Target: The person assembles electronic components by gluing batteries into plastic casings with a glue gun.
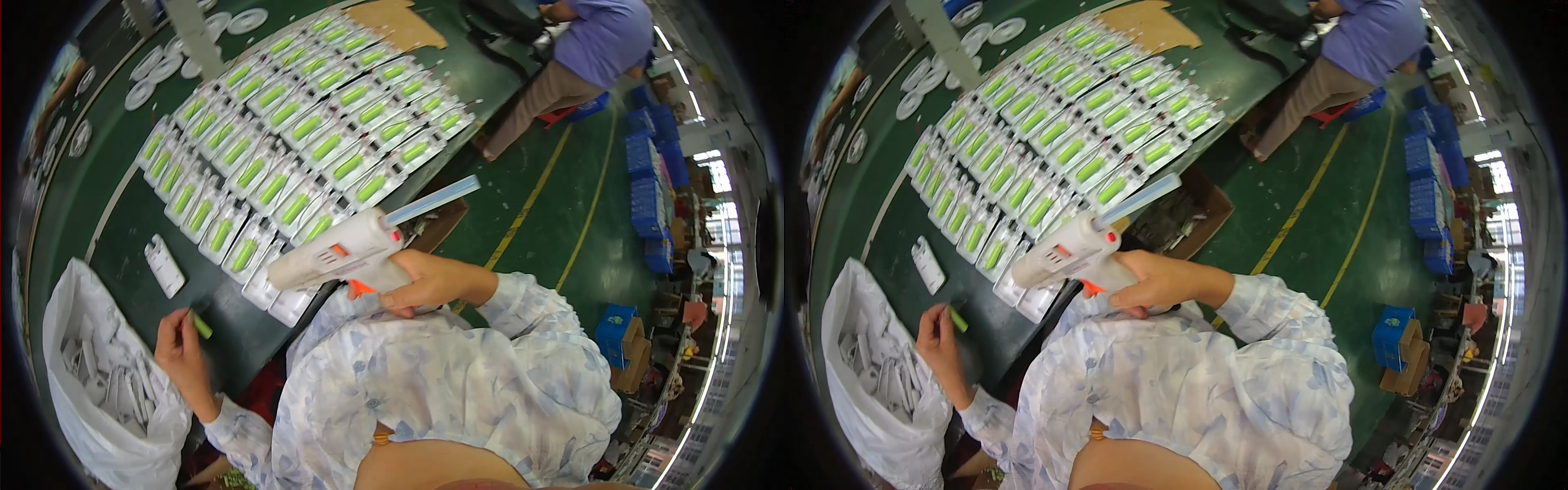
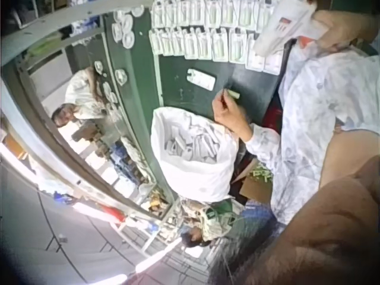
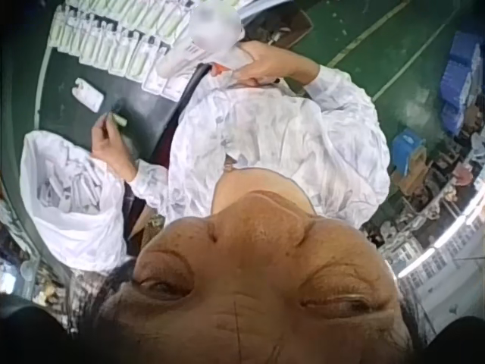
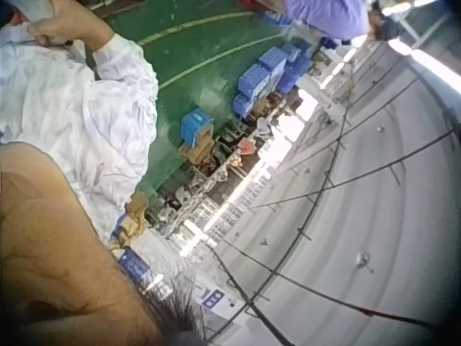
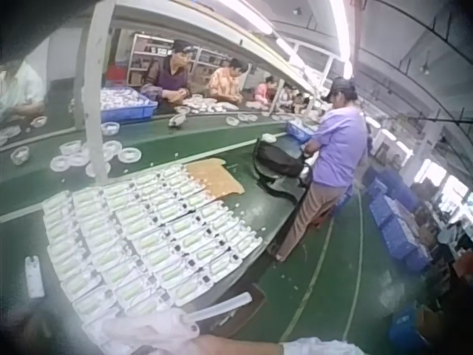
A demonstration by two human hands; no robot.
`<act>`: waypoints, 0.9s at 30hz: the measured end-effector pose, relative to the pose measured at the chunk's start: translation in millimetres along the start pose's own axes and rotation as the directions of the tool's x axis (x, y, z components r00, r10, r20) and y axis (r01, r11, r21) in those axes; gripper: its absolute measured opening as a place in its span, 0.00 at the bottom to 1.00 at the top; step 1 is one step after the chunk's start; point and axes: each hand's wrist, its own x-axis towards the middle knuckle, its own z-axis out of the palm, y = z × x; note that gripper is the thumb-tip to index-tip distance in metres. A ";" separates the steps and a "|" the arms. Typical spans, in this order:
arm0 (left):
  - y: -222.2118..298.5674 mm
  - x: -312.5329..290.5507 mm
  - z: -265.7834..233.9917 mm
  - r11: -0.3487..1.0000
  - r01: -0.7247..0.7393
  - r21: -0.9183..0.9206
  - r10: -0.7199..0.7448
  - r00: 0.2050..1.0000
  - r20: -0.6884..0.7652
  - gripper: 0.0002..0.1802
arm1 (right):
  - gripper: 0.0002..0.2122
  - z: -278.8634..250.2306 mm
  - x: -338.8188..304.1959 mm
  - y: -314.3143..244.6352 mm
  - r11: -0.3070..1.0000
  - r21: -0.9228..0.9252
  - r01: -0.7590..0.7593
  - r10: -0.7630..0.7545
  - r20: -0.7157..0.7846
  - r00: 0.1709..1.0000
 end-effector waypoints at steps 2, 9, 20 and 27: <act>28.8 2.4 8.1 0.995 -0.053 -0.081 0.057 0.997 0.047 0.05 | 0.15 -4.9 -4.7 5.1 1.000 0.008 0.028 -0.028 -0.036 0.999; 72.7 41.6 60.8 0.890 -0.440 -0.122 0.456 0.860 0.229 0.08 | 0.24 -10.3 -17.4 4.5 0.995 0.051 0.081 -0.076 -0.097 0.992; 73.1 40.3 98.3 0.775 -0.626 0.084 0.574 0.754 0.319 0.12 | 0.28 -6.4 -20.8 13.8 0.993 0.085 0.088 -0.079 -0.101 0.992; 66.7 42.2 111.1 0.722 -0.679 0.131 0.637 0.727 0.257 0.13 | 0.28 -10.6 -22.8 16.4 0.993 0.077 0.089 -0.080 -0.108 0.991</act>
